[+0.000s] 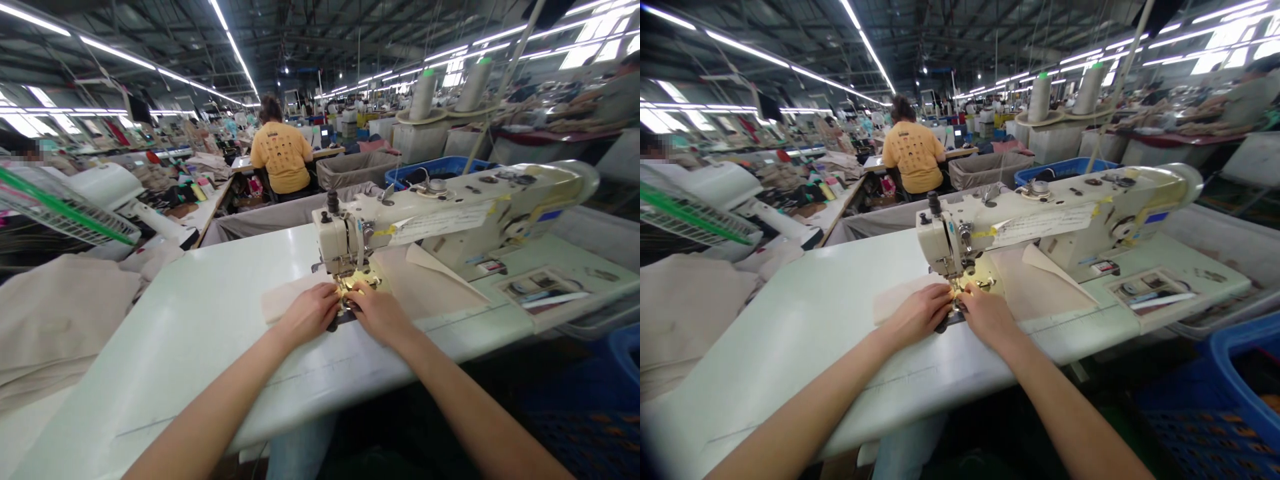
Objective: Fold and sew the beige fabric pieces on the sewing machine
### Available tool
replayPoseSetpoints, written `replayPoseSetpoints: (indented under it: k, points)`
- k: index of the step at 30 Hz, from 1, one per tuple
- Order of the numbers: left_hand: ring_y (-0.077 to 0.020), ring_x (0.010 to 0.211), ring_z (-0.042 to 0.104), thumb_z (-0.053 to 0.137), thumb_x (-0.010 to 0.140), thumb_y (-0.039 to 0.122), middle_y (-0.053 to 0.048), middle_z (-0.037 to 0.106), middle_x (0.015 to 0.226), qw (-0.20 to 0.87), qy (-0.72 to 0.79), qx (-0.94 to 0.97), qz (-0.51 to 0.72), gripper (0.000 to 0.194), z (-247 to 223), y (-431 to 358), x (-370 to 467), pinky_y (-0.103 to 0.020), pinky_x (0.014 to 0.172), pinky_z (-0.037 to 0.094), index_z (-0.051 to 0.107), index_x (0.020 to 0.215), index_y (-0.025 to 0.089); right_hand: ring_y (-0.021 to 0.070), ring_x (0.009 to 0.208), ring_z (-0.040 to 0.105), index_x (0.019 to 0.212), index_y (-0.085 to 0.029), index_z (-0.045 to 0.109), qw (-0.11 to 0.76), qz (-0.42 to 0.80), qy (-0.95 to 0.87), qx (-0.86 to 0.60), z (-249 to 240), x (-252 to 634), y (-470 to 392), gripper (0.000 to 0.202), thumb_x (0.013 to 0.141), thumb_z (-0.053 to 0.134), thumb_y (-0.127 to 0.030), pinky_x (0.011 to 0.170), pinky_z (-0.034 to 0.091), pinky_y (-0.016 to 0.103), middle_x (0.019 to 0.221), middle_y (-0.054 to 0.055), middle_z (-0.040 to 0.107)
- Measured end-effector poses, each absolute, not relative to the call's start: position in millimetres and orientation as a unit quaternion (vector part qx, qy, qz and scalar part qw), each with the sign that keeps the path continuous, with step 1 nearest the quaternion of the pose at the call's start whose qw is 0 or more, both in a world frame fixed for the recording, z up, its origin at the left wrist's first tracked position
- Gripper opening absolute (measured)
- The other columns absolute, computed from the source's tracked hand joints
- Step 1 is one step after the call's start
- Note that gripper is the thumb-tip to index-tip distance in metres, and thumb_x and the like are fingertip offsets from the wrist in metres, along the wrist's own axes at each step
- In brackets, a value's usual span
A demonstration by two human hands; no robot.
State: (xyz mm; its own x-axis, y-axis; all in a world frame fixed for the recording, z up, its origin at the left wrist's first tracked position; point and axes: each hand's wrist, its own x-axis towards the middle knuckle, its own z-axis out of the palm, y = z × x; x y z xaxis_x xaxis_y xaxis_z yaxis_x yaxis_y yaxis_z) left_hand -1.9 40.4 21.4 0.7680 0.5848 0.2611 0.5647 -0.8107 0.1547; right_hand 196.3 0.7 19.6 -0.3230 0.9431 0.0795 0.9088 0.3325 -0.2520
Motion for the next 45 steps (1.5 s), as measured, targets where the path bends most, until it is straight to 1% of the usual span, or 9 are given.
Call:
replayPoseSetpoints:
  k: [6,11,16,22,27,33,38,43,45]
  points:
    - [-0.0233,0.107,0.065,0.039,0.103,0.026,-0.013,0.068,0.114,0.028,0.307,0.941,0.137,0.032,20.5,59.7,-5.8,-0.039,0.098,0.056,0.069,0.108,0.015,0.0186,0.085,0.069,0.119,-0.024,0.067,0.119,0.085,-0.804,-0.576,20.2,195.3,0.4,0.026,0.100,0.049,-0.025,0.073,0.051,0.030,0.124,0.006,0.064]
    - [-0.0236,0.116,0.063,0.041,0.102,0.024,-0.014,0.065,0.124,0.031,0.312,0.933,0.174,0.031,12.9,58.4,-7.9,-0.041,0.103,0.054,0.065,0.120,0.016,0.0185,0.088,0.070,0.119,-0.024,0.067,0.126,0.095,-0.800,-0.578,19.2,194.6,-11.5,0.026,0.100,0.050,-0.027,0.073,0.051,0.029,0.130,0.006,0.062]
    - [-0.0233,0.119,0.062,0.040,0.102,0.023,-0.013,0.064,0.125,0.023,0.321,0.931,0.175,0.031,12.3,52.3,-6.2,-0.041,0.105,0.053,0.062,0.122,0.016,0.0193,0.093,0.069,0.123,-0.023,0.065,0.137,0.089,-0.798,-0.581,13.9,192.2,-18.0,0.028,0.101,0.048,-0.027,0.073,0.052,0.028,0.128,0.007,0.062]
    - [-0.0244,0.120,0.061,0.040,0.103,0.025,-0.014,0.064,0.129,0.004,0.321,0.931,0.175,0.033,7.8,53.9,-7.7,-0.042,0.104,0.054,0.061,0.127,0.016,0.0195,0.097,0.069,0.126,-0.023,0.064,0.150,0.078,-0.794,-0.583,7.4,191.3,-19.4,0.030,0.101,0.048,-0.026,0.074,0.053,0.028,0.129,0.007,0.062]
    - [-0.0256,0.121,0.061,0.040,0.103,0.024,-0.015,0.064,0.130,0.007,0.315,0.931,0.183,0.033,4.2,53.0,-8.1,-0.044,0.104,0.054,0.063,0.125,0.016,0.0194,0.097,0.069,0.127,-0.023,0.065,0.152,0.074,-0.792,-0.587,5.2,191.1,-20.3,0.031,0.100,0.049,-0.025,0.075,0.053,0.028,0.129,0.008,0.062]
    - [-0.0257,0.122,0.061,0.043,0.101,0.022,-0.015,0.064,0.129,0.020,0.331,0.925,0.186,0.031,6.2,52.1,-6.1,-0.043,0.105,0.053,0.061,0.125,0.016,0.0188,0.094,0.069,0.124,-0.023,0.066,0.158,0.067,-0.793,-0.585,3.4,190.3,-19.6,0.029,0.100,0.049,-0.025,0.073,0.053,0.026,0.127,0.007,0.063]
    - [-0.0256,0.125,0.059,0.044,0.100,0.022,-0.014,0.063,0.130,0.025,0.342,0.921,0.187,0.030,8.3,51.3,-5.1,-0.044,0.107,0.052,0.061,0.124,0.018,0.0196,0.094,0.070,0.125,-0.023,0.065,0.154,0.069,-0.794,-0.584,6.2,191.0,-20.8,0.029,0.100,0.050,-0.025,0.073,0.053,0.028,0.128,0.007,0.063]
    - [-0.0268,0.121,0.060,0.050,0.097,0.021,-0.014,0.063,0.128,0.002,0.395,0.908,0.139,0.027,15.1,22.1,-7.2,-0.043,0.105,0.052,0.060,0.122,0.016,0.0194,0.086,0.071,0.123,-0.021,0.066,0.145,0.060,-0.782,-0.603,2.1,197.0,-29.1,0.028,0.100,0.051,-0.025,0.066,0.054,0.029,0.127,0.008,0.063]
    - [-0.0288,0.119,0.061,0.055,0.095,0.022,-0.015,0.064,0.127,-0.002,0.416,0.902,0.113,0.027,19.3,6.7,-8.1,-0.045,0.102,0.054,0.061,0.121,0.016,0.0193,0.086,0.071,0.122,-0.020,0.067,0.158,0.045,-0.780,-0.604,-2.5,199.5,-32.2,0.027,0.100,0.051,-0.024,0.067,0.054,0.029,0.126,0.008,0.064]
